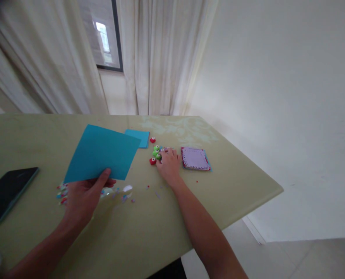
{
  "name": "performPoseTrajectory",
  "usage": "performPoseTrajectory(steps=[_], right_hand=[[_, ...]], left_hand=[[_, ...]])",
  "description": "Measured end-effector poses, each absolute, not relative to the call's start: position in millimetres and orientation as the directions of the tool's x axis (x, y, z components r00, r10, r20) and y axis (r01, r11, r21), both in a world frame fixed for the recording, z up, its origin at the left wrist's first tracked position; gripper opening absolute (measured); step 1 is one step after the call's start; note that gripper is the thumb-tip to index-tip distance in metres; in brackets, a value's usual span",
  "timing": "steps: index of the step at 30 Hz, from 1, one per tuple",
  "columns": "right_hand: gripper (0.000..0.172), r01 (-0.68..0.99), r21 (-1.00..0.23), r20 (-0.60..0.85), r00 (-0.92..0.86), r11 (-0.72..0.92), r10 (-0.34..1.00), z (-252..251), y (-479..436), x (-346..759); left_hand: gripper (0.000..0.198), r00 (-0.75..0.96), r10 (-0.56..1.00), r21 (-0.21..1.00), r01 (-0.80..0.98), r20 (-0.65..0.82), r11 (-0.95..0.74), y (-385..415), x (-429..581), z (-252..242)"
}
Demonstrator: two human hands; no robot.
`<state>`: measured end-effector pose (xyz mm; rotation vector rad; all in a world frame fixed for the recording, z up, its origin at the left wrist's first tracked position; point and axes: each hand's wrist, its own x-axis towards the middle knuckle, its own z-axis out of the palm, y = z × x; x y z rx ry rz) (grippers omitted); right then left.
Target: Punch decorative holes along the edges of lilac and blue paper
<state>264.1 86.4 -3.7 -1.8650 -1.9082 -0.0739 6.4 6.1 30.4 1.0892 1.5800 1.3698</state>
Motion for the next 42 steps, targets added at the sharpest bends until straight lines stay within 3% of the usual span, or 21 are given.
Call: performPoseTrajectory(steps=[5,9,15,22,25,30,34,38,42], right_hand=[[0.019,0.925,-0.357,0.429,0.041,0.127,0.902,2,87,262],[0.02,0.808,-0.469,0.58,-0.023,0.357,0.814,16,73,257],[0.018,0.657,-0.498,0.686,-0.101,0.566,0.72,33,38,234],[0.033,0.565,-0.623,0.6,-0.1,0.542,0.794,37,26,222],[0.03,0.458,-0.723,0.539,-0.094,0.518,0.837,36,27,218],[0.043,0.138,-0.959,0.233,-0.114,0.248,0.966,34,28,212],[0.054,-0.027,-0.997,0.07,-0.163,0.066,0.984,31,28,208],[0.057,-0.047,-0.997,0.063,-0.191,0.055,0.98,28,27,205],[0.044,0.117,-0.977,0.154,-0.199,0.179,0.968,24,34,212]], left_hand=[[0.038,-0.366,0.93,0.993,0.103,-0.016,0.058,5,6,34],[0.041,-0.392,0.919,0.991,0.112,-0.027,0.076,3,7,36],[0.045,-0.411,0.912,0.987,0.144,-0.001,0.066,0,8,38],[0.042,-0.427,0.904,0.996,0.084,0.004,0.035,-1,10,35],[0.04,-0.419,0.908,1.0,0.02,-0.007,0.017,0,9,30],[0.045,-0.383,0.923,0.999,-0.037,-0.025,0.012,1,7,21],[0.045,-0.375,0.926,0.997,-0.075,-0.051,0.024,1,8,19],[0.042,-0.357,0.933,0.998,-0.042,-0.052,0.039,-1,11,25],[0.041,-0.37,0.929,1.0,-0.005,-0.02,0.019,-1,12,31]])
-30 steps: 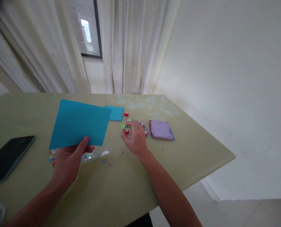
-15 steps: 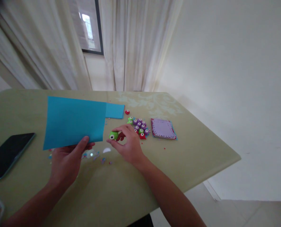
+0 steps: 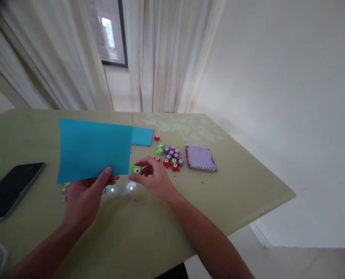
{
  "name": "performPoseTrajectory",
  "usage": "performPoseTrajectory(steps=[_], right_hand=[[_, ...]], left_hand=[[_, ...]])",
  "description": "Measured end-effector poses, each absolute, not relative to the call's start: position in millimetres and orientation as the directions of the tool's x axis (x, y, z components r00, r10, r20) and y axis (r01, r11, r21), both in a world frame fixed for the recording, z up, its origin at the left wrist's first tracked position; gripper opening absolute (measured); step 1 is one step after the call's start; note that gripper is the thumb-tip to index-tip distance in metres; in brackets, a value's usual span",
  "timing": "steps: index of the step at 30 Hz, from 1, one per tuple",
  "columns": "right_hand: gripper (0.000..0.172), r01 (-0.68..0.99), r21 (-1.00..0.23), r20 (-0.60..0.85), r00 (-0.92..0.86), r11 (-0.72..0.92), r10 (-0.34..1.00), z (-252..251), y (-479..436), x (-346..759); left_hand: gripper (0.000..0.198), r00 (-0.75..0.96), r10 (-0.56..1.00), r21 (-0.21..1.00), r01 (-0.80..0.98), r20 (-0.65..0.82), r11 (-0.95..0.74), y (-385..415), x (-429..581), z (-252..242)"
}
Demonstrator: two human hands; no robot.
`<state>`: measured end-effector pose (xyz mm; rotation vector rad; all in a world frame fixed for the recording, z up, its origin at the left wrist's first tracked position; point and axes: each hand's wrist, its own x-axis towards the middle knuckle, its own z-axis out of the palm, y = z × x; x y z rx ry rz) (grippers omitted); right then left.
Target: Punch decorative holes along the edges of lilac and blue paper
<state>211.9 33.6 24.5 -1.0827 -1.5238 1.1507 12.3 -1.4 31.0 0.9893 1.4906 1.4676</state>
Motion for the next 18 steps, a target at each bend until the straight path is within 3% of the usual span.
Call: performPoseTrajectory(steps=[4,8,12,18], right_hand=[[0.026,0.48,-0.795,0.379,-0.083,0.37,0.922,20,57,242],[0.023,0.783,-0.575,0.441,0.051,0.238,0.896,12,80,271],[0.021,0.888,-0.446,0.358,0.063,0.111,0.932,4,88,271],[0.019,0.908,-0.412,0.34,0.072,0.08,0.938,7,90,269]], left_hand=[[0.042,-0.38,0.925,1.0,0.004,-0.014,0.016,0,12,31],[0.041,-0.381,0.924,1.0,-0.008,-0.03,0.029,-1,13,30],[0.04,-0.378,0.925,0.999,0.004,-0.036,0.04,-2,12,29],[0.039,-0.386,0.921,0.999,-0.001,-0.041,0.044,1,11,28]])
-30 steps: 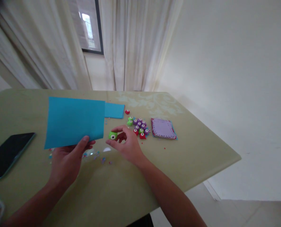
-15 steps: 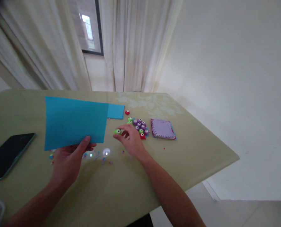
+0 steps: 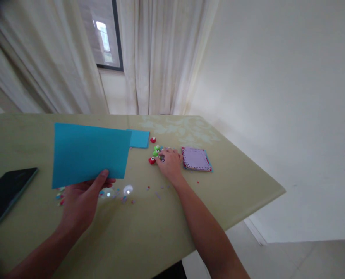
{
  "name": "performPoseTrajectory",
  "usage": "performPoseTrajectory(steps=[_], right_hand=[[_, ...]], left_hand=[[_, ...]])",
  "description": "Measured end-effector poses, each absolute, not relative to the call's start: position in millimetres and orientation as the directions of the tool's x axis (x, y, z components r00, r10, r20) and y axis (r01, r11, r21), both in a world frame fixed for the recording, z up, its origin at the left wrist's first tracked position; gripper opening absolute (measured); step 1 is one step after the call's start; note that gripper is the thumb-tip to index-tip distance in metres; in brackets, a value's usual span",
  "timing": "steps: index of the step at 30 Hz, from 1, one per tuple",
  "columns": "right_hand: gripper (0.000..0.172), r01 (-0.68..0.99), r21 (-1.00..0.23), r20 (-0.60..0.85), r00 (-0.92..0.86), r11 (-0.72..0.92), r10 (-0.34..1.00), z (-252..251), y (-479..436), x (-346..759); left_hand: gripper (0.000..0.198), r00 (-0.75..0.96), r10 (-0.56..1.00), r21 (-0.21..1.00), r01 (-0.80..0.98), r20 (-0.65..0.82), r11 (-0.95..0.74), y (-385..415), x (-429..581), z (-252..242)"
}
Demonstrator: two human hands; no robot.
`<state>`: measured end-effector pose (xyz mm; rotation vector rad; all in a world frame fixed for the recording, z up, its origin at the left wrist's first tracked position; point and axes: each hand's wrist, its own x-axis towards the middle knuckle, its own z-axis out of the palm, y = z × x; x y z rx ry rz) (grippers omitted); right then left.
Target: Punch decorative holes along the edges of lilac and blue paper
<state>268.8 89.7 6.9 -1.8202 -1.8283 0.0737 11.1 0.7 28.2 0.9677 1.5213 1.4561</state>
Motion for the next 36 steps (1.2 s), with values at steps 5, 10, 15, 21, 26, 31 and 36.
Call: performPoseTrajectory(steps=[5,10,15,21,26,31,36], right_hand=[[0.014,0.916,-0.387,0.29,0.017,0.101,0.957,15,91,299],[0.016,0.932,-0.334,0.238,-0.058,0.138,0.969,13,90,309],[0.011,0.919,-0.346,0.31,-0.077,0.188,0.947,9,94,305],[0.015,0.75,-0.427,0.606,-0.177,0.504,0.776,19,87,299],[0.014,0.698,-0.363,0.722,-0.209,0.618,0.66,33,72,291],[0.013,0.756,-0.366,0.668,-0.193,0.542,0.719,31,77,297],[0.01,0.816,-0.461,0.429,-0.139,0.348,0.893,17,90,312]], left_hand=[[0.041,-0.399,0.916,0.998,0.027,-0.044,0.06,-1,10,29],[0.042,-0.401,0.914,0.998,0.01,-0.058,0.067,0,8,24],[0.042,-0.416,0.906,0.997,0.007,-0.072,0.082,3,7,19],[0.042,-0.42,0.904,0.997,-0.015,-0.074,0.074,4,7,17],[0.042,-0.42,0.906,0.998,-0.011,-0.062,0.063,4,4,14],[0.046,-0.42,0.906,0.998,0.004,-0.062,0.07,3,3,13],[0.049,-0.425,0.903,0.997,0.003,-0.065,0.073,3,4,15]])
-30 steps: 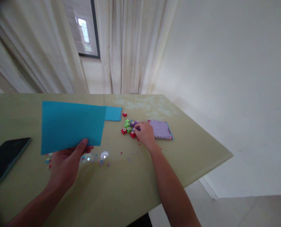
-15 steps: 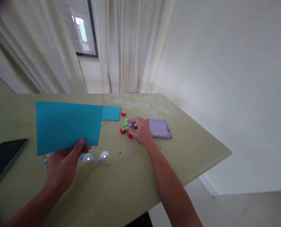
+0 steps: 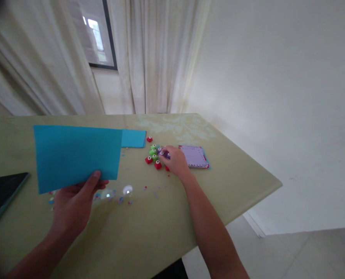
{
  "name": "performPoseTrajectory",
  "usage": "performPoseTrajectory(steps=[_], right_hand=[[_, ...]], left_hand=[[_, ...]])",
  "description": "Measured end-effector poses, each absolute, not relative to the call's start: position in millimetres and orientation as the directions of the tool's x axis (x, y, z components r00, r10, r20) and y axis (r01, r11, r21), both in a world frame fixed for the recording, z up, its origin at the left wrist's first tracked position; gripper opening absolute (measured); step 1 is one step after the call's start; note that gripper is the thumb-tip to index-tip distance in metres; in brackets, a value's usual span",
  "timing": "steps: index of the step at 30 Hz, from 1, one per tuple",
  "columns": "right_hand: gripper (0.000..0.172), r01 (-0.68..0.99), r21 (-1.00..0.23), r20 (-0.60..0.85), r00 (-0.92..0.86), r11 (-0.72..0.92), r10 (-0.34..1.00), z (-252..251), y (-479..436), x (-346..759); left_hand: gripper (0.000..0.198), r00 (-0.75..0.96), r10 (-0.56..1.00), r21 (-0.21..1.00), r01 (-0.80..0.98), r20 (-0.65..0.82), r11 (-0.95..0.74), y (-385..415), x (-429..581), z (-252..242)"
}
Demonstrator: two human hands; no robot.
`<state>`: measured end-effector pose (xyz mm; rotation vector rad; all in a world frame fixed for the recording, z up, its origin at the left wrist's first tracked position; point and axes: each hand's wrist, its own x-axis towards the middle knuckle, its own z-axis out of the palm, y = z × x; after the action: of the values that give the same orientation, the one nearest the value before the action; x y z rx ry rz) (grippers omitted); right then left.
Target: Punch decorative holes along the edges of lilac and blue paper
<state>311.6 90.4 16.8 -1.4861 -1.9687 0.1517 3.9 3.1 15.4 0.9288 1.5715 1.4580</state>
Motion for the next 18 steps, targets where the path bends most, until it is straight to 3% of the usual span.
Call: performPoseTrajectory(steps=[5,13,18], right_hand=[[0.011,0.83,-0.438,0.322,-0.214,0.345,0.922,8,98,318],[0.023,0.876,-0.469,0.323,0.055,0.109,0.945,7,98,327],[0.016,0.868,-0.484,0.248,0.014,0.111,0.969,3,99,331]], left_hand=[[0.049,-0.421,0.905,0.997,0.025,-0.058,0.075,3,2,13],[0.048,-0.417,0.907,0.997,0.025,-0.052,0.069,3,5,21],[0.048,-0.42,0.906,0.996,0.052,-0.048,0.076,2,5,23]])
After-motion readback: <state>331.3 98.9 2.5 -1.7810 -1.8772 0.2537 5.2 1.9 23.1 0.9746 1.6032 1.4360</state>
